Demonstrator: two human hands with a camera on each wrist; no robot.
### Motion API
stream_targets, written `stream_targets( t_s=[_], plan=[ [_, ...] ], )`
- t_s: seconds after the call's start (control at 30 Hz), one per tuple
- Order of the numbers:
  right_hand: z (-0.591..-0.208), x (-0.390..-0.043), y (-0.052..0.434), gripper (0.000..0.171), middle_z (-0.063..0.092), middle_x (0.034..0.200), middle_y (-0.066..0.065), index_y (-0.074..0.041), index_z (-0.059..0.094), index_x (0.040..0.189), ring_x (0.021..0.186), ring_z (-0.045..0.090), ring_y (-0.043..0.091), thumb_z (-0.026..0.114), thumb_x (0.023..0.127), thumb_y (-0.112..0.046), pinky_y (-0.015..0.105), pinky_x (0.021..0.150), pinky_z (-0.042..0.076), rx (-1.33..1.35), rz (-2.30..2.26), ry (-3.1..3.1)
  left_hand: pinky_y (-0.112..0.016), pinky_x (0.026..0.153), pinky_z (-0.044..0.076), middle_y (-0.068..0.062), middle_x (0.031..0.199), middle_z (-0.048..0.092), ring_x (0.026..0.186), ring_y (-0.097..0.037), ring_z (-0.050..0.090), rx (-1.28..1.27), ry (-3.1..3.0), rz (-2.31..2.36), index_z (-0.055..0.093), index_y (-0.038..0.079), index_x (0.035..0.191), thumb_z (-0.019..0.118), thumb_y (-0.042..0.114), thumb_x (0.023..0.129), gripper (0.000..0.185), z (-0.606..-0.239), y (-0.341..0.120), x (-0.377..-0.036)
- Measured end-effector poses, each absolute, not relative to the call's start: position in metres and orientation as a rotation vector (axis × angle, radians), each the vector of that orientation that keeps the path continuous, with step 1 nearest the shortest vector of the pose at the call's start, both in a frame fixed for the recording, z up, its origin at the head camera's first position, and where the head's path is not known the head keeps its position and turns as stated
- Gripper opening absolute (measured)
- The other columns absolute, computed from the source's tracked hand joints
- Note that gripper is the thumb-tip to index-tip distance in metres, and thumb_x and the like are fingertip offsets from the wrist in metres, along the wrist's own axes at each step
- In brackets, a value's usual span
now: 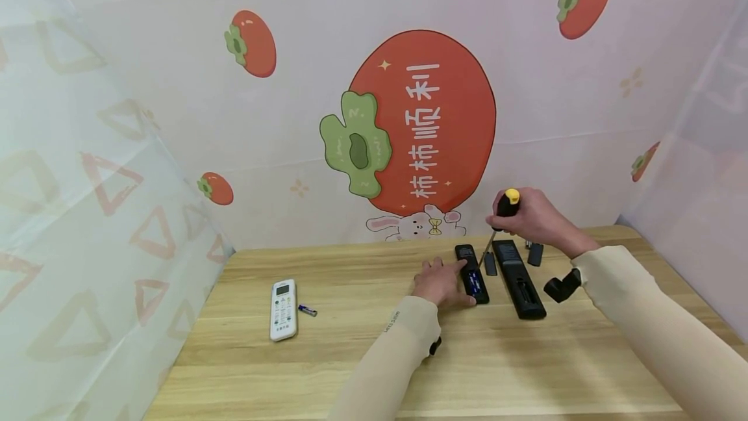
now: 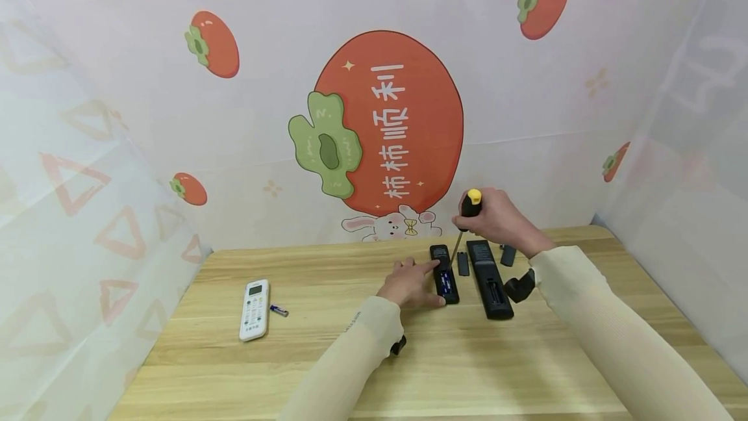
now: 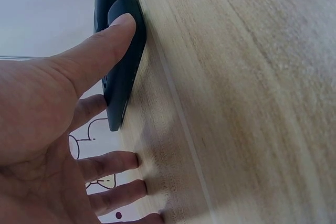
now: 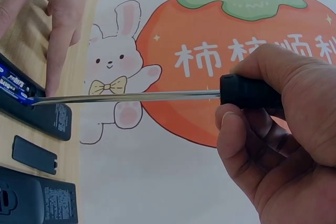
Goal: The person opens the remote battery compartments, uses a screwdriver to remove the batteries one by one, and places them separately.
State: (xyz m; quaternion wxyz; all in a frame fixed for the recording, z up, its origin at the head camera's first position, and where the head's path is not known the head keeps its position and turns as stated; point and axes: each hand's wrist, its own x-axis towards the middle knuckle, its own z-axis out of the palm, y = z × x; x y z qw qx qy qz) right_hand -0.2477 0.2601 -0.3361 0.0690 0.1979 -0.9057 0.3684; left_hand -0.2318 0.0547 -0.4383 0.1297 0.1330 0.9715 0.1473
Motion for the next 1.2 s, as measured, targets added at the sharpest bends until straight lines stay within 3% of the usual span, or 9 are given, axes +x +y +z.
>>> stream_targets(
  t_s=[0.87, 1.2],
  plan=[
    [-0.336, -0.248, 0.251, 0.016, 0.058, 0.071, 0.004, -0.008, 0.063, 0.084, 0.059, 0.054, 0.02, 0.078, 0.089, -0.011, 0.033, 0.057, 0.048, 0.578, 1.079, -2.764, -0.052, 0.101, 0.045, -0.007, 0.144, 0.05, 0.126, -0.03, 0.044, 0.389, 2.821, 0.425, 0.05, 0.042, 0.15, 0.083, 0.054, 0.077, 0.081, -0.44, 0.054, -0.233],
    [-0.332, -0.231, 0.233, 0.017, 0.061, 0.074, -0.002, -0.011, 0.066, 0.081, 0.065, 0.056, 0.016, 0.082, 0.086, -0.012, 0.035, 0.062, 0.049, 0.638, 0.935, -2.783, -0.051, 0.097, 0.047, -0.007, 0.14, 0.052, 0.119, -0.029, 0.045, 0.381, 2.827, 0.39, 0.049, 0.042, 0.15, 0.082, 0.057, 0.078, 0.08, -0.438, 0.055, -0.232]
  ],
)
